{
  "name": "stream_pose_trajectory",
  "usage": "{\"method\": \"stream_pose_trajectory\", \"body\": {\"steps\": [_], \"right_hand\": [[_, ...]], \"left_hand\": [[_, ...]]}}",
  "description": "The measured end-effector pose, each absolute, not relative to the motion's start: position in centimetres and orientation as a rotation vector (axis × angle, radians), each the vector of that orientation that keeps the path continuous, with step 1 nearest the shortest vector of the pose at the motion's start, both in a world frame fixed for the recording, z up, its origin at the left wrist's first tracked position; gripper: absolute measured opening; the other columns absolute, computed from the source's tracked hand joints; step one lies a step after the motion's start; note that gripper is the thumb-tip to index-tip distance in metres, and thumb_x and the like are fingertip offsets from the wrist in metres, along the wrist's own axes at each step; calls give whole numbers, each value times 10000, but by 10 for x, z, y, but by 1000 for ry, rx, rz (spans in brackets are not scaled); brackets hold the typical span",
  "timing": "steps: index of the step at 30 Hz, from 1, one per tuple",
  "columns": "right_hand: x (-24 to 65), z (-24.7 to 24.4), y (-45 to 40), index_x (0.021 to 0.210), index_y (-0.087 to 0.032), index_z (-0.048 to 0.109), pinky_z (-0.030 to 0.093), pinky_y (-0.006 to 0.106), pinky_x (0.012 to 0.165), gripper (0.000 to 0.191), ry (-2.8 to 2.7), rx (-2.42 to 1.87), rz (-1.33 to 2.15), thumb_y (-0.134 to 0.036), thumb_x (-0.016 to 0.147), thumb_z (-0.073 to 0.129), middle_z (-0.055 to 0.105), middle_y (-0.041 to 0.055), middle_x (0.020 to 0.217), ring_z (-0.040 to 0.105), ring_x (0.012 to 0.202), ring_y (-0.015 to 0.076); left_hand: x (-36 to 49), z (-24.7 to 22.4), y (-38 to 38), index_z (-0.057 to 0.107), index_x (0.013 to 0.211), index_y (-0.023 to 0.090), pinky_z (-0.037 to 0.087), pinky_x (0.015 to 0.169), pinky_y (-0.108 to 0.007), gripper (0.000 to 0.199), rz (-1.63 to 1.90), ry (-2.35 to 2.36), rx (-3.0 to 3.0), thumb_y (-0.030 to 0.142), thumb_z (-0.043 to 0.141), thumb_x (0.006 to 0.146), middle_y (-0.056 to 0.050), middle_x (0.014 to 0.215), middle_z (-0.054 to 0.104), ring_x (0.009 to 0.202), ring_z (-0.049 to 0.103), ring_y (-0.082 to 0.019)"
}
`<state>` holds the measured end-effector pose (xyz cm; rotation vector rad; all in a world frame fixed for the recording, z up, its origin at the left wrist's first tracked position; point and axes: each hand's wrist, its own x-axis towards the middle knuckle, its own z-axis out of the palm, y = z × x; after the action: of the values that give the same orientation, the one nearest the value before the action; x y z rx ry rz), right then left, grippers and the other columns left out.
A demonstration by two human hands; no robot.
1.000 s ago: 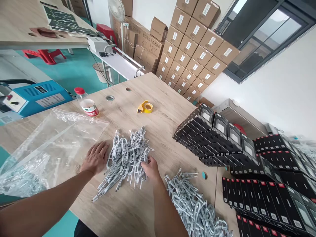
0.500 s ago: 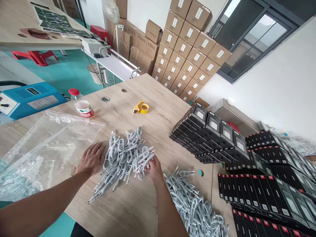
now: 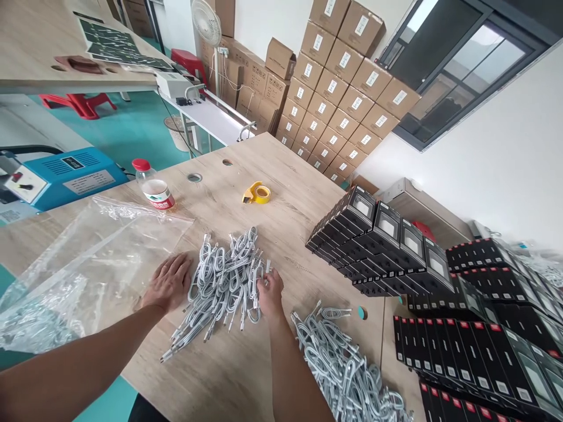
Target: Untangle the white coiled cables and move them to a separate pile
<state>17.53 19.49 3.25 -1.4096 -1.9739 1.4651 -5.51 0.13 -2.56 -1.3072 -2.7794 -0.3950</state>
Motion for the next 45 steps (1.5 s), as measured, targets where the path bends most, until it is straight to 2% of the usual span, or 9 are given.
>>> {"method": "stream_pose_trajectory", "body": {"steps": [7, 12, 16, 18, 23, 30, 34, 38, 45], "right_hand": [[212, 65, 198, 1102, -212, 668, 521, 371, 923, 511, -1508, -1389, 1736, -606, 799, 551, 744, 69, 1046, 657, 1066, 283], [346, 96, 215, 1099, -241, 719, 537, 429, 938, 558, -1685, -1644, 1586, -656, 758, 570, 754, 107, 1090, 645, 1155, 345], [418, 115, 234, 1013, -249, 751, 447, 517, 1059, 484, -2211, -1929, 1098, -461, 587, 668, 693, 140, 1257, 568, 1262, 404], [399, 110, 236, 1105, -249, 723, 402, 521, 1104, 532, -2316, -1887, 982, -402, 601, 645, 647, 130, 1340, 525, 1318, 387], [241, 55, 224, 1266, -182, 609, 459, 432, 1033, 639, -2053, -1627, 1469, -426, 678, 665, 655, 157, 1302, 615, 1209, 310], [150, 12, 215, 768, -193, 635, 466, 294, 688, 199, -2004, -1573, 1490, -351, 648, 650, 691, 27, 756, 639, 763, 216], [202, 40, 231, 652, -215, 539, 353, 264, 513, 268, -1945, -1579, 1492, -462, 757, 519, 511, -35, 543, 480, 538, 145], [277, 73, 247, 595, -225, 459, 294, 256, 494, 297, -1931, -1658, 1428, -469, 724, 568, 388, -65, 501, 388, 510, 119], [220, 52, 218, 674, -201, 596, 423, 266, 644, 237, -2007, -1451, 1674, -436, 677, 567, 602, -14, 660, 550, 677, 167]], "left_hand": [[-56, -28, 0, 583, 1375, 145, 200, 1250, -440, 516, -383, -2785, -1286, 319, 328, 961, -128, 1484, 526, 1442, 380, -277], [-55, -31, -1, 586, 1372, 119, 203, 1253, -444, 528, -406, -2781, -1296, 322, 330, 957, -142, 1494, 510, 1443, 375, -291], [-54, -30, 0, 585, 1371, 120, 194, 1258, -446, 527, -415, -2786, -1295, 322, 328, 958, -142, 1500, 502, 1441, 376, -293], [-54, -29, 0, 575, 1380, 120, 189, 1258, -452, 532, -416, -2786, -1289, 324, 311, 966, -142, 1503, 497, 1439, 379, -294], [-54, -25, 0, 577, 1373, 104, 203, 1251, -456, 525, -394, -2766, -1311, 303, 323, 959, -156, 1498, 502, 1425, 399, -299], [-50, -24, -1, 579, 1376, 120, 191, 1255, -431, 522, -401, -2771, -1292, 314, 292, 985, -135, 1493, 514, 1422, 411, -277], [-49, -26, -2, 594, 1361, 101, 209, 1246, -450, 533, -413, -2771, -1306, 314, 287, 981, -152, 1492, 510, 1417, 412, -291], [-49, -27, -2, 595, 1352, 90, 223, 1239, -462, 528, -426, -2759, -1323, 306, 295, 974, -164, 1488, 508, 1419, 406, -303], [-50, -26, -1, 602, 1327, 77, 238, 1226, -491, 502, -439, -2715, -1327, 274, 334, 951, -189, 1468, 520, 1401, 424, -327]]}}
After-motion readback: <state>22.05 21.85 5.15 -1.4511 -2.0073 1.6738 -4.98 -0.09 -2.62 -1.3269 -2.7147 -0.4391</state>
